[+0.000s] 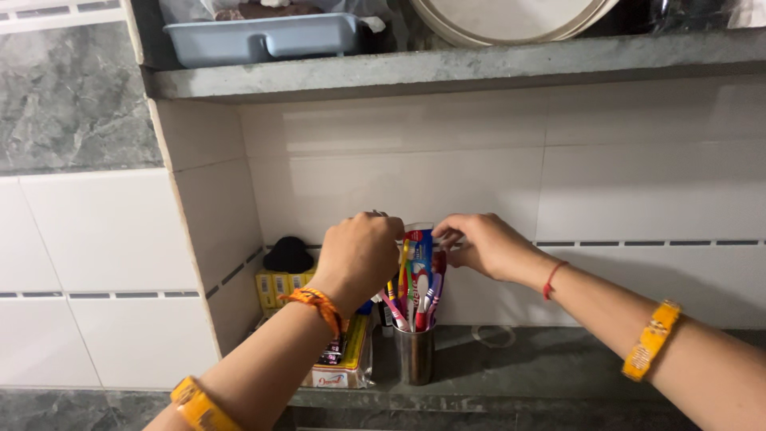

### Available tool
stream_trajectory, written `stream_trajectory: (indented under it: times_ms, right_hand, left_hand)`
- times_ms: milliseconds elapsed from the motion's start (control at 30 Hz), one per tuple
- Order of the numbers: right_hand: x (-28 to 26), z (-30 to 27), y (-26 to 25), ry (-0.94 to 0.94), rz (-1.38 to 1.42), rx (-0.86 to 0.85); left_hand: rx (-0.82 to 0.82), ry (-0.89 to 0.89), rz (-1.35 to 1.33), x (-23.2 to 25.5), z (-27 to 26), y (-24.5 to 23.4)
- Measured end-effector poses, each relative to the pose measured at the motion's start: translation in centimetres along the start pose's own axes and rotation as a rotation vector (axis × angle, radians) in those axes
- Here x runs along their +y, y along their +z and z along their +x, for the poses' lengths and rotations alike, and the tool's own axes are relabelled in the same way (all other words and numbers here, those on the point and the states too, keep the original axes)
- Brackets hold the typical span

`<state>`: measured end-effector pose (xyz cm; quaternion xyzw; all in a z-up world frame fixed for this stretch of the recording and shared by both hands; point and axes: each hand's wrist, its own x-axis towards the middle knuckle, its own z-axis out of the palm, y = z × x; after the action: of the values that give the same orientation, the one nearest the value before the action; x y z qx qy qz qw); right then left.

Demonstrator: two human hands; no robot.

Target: The person wipes two toothbrushes with a cloth and places them into a metal cup on a bathroom shelf. They then wipe the shelf surface with the cloth and adjust several items, including toothpaste and small boxes, to tidy the area.

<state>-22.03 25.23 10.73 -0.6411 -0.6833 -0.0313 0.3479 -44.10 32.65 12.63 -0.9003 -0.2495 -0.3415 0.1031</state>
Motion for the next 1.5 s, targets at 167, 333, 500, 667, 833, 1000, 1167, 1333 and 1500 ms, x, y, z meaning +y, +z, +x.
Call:
stream_trajectory:
  times_ms: [167, 333, 500, 667, 833, 1000, 1167, 1333, 1500]
  right_hand:
    - [0.7, -2.3, -0.7, 0.227, 0.099, 0.011]
    - [1.1, -3.9, 0.6, 0.296, 0.295, 0.004]
    - [0.3, -3.5, 0.8, 0.325, 0.246, 0.02]
    - [-1.0, -4.2, -0.4, 0.239, -0.053, 0.095]
    - [-2.5, -4.0, -2.1, -0.027, -0.158, 0.177]
    - [-3.6, -4.9, -2.6, 0.146, -0.039, 0.185]
    - [-1.3, -7.4, 0.1, 0.462, -0.007, 0.06]
    - [2.3, -7.5, 4.0, 0.304, 0.193, -0.017]
    - [4.0, -4.2, 2.8, 0.429, 0.234, 0.036]
  left_hand:
    - [0.361, 0.036, -0.251, -1.5, -4.3, -2.2]
    - [0.434, -0.119, -0.475, -2.5, -7.6, -1.9]
    - [0.38, -0.202, -0.584, -2.8, -8.3, -0.7]
    - [0.359, -0.156, -0.618, -2.9, -8.6, -0.6]
    - [0.371, -0.123, -0.465, -2.7, -8.4, -1.4]
    - [0.367, -0.136, -0.517, -2.7, -8.9, -2.0]
    - [0.36, -0.208, -0.723, -3.0, -11.0, 1.1]
    - [0.325, -0.242, -0.824, -2.4, -11.4, 6.9]
    - [0.333, -0.298, -0.968, -2.8, -9.6, 8.9]
